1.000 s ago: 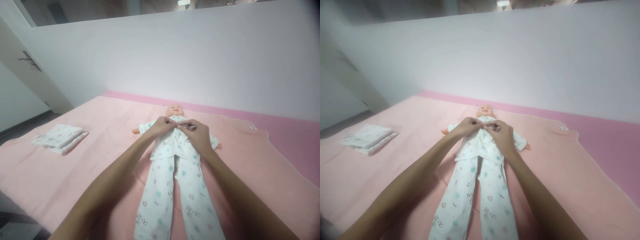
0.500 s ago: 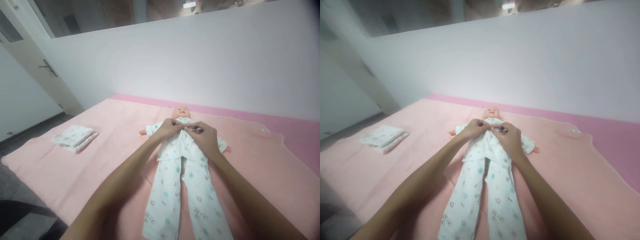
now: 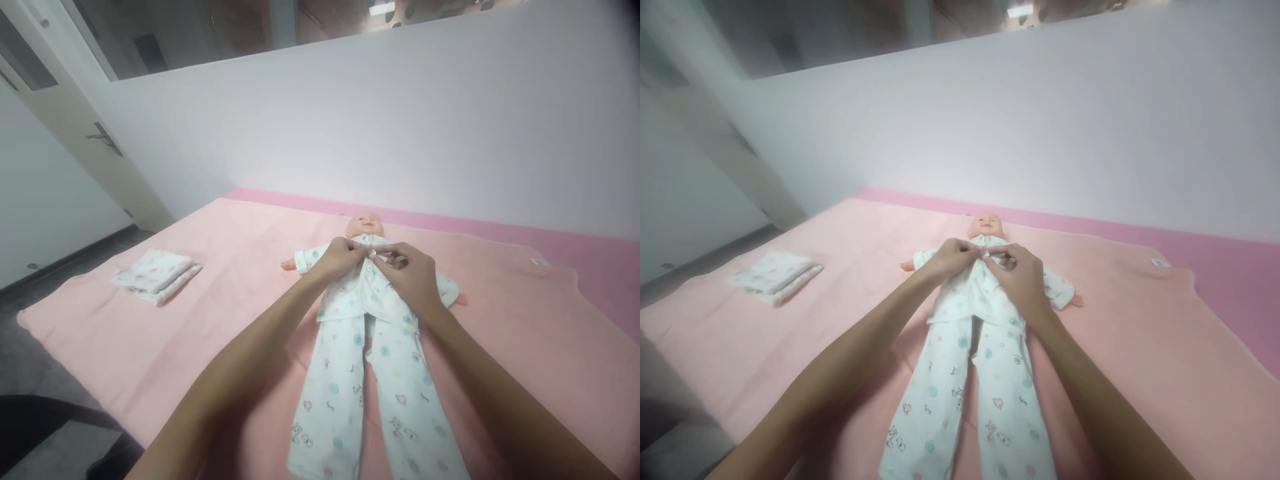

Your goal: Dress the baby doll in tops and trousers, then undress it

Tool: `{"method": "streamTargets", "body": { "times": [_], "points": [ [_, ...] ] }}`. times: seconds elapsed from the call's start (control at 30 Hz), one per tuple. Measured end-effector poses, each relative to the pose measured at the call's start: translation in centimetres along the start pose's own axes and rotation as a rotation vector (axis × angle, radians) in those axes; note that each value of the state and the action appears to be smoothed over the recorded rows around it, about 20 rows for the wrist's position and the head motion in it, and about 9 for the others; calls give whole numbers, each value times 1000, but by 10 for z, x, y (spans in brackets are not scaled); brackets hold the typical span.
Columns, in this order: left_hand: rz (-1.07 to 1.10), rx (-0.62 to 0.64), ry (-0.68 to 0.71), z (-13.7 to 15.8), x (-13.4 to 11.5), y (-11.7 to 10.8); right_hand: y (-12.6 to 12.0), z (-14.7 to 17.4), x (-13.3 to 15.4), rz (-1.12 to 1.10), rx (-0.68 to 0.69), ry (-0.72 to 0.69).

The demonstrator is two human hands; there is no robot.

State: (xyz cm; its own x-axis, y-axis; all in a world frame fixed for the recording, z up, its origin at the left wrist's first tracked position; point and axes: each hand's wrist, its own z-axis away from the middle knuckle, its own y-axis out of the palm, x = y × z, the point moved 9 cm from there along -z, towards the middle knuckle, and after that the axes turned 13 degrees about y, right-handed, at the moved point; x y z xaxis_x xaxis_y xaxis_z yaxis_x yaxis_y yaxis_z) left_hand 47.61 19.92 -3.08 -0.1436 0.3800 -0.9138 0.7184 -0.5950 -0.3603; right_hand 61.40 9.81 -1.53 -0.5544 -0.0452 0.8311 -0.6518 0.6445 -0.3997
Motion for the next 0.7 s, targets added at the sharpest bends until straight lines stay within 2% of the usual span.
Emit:
{"method": "streamTargets", "body": {
  "times": [0.2,0.33,0.53,0.7],
  "points": [
    [-36,-32,28,2,-5,2,0,3,4,47,-58,-128],
    [-81,-38,19,3,-6,-4,1,3,4,21,-43,-139],
    [-105,43,8,3,-10,-8,2,3,7,30,-6,-144],
    [-45,40,13,1,-8,-5,3,3,8,14,42,-133]
  ]
}}
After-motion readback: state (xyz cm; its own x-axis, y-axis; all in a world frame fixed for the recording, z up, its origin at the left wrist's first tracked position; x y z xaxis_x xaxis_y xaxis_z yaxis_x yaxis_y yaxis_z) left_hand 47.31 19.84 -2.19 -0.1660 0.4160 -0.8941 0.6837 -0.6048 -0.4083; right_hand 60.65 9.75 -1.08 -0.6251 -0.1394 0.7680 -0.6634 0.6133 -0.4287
